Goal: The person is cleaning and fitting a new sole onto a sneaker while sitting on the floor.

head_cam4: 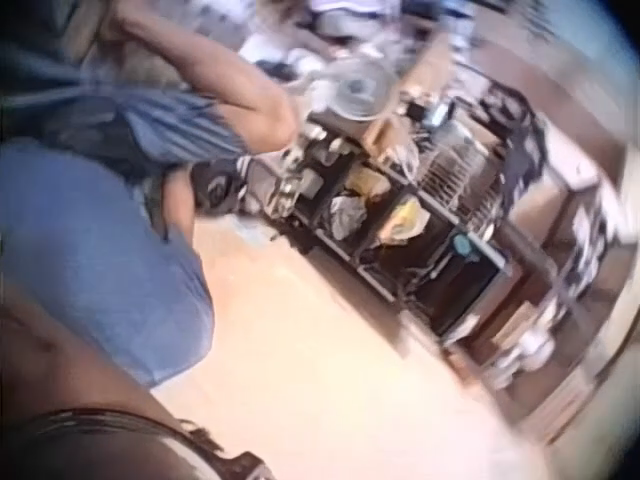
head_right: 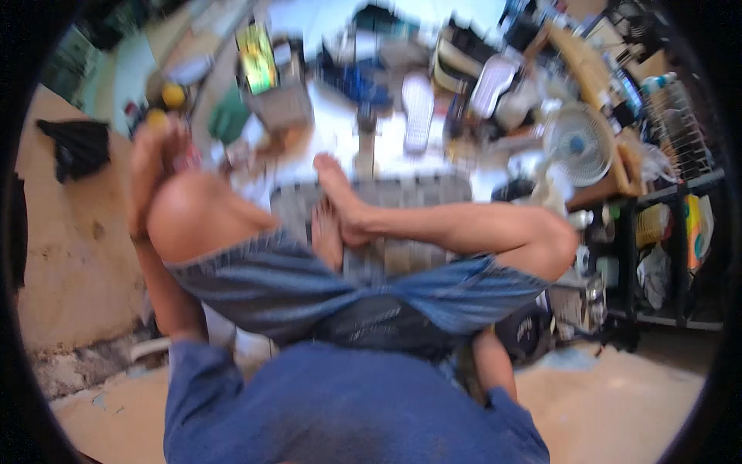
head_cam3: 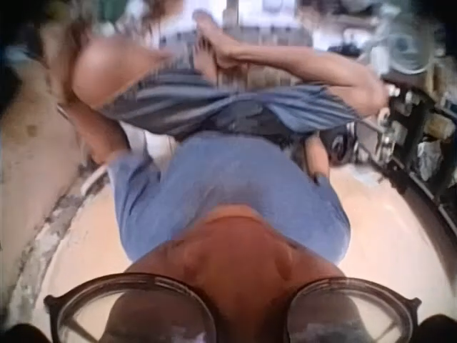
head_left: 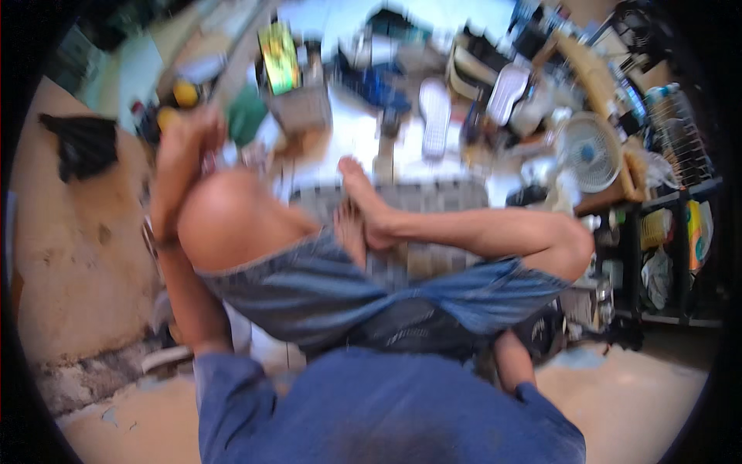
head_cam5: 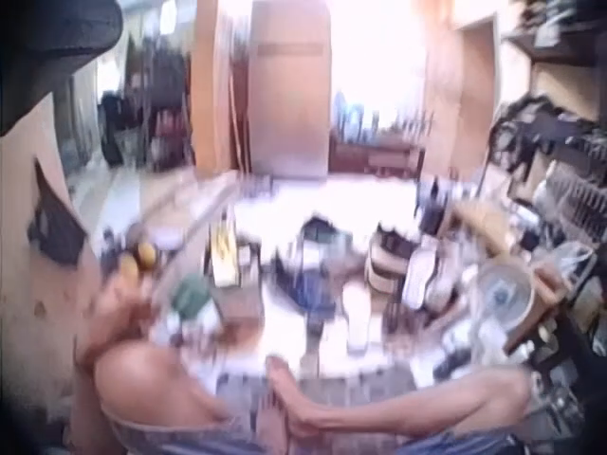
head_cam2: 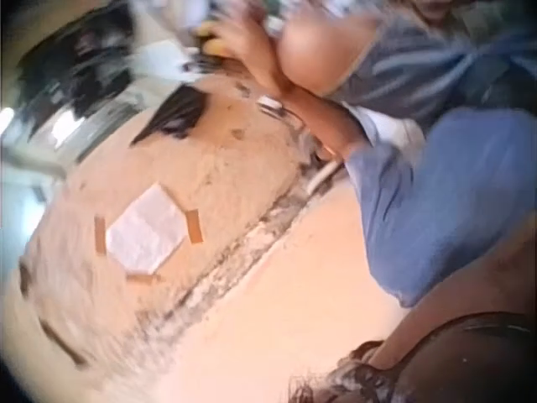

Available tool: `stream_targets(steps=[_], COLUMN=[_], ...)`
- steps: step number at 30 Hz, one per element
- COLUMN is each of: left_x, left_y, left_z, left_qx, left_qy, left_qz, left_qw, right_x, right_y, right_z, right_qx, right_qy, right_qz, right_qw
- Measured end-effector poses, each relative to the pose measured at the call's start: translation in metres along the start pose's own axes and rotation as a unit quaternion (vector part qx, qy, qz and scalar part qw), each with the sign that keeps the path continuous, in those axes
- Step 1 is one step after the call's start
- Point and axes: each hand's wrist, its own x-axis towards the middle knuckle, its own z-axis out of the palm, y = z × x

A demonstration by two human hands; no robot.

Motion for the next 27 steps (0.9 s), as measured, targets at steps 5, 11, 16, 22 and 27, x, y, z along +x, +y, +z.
stream_targets(steps=[5, 11, 16, 22, 27], left_x=[-0.048, -0.11, -0.052, -0.02, -0.04], left_y=[0.016, 0.07, 0.037, -0.03, -0.078], left_z=[-0.069, -0.071, -0.046, 0.032, 0.105], left_qx=[0.002, 0.05, 0.165, 0.376, 0.517], left_qy=[-0.186, -0.137, -0.147, -0.054, -0.07], left_qz=[-0.122, -0.144, -0.216, 0.0, 0.026], left_qw=[0.975, 0.979, 0.951, 0.925, 0.853], right_x=[0.044, -0.157, -0.131, -0.117, -0.078], right_y=[-0.063, 0.055, -0.045, -0.148, -0.132], right_z=[-0.005, -0.275, -0.306, -0.281, -0.23], right_qx=[-0.144, -0.273, -0.111, -0.069, 0.011], right_qy=[0.025, -0.043, 0.235, 0.294, 0.239], right_qz=[-0.124, -0.094, -0.291, -0.485, -0.458], right_qw=[0.981, 0.956, 0.921, 0.821, 0.856])
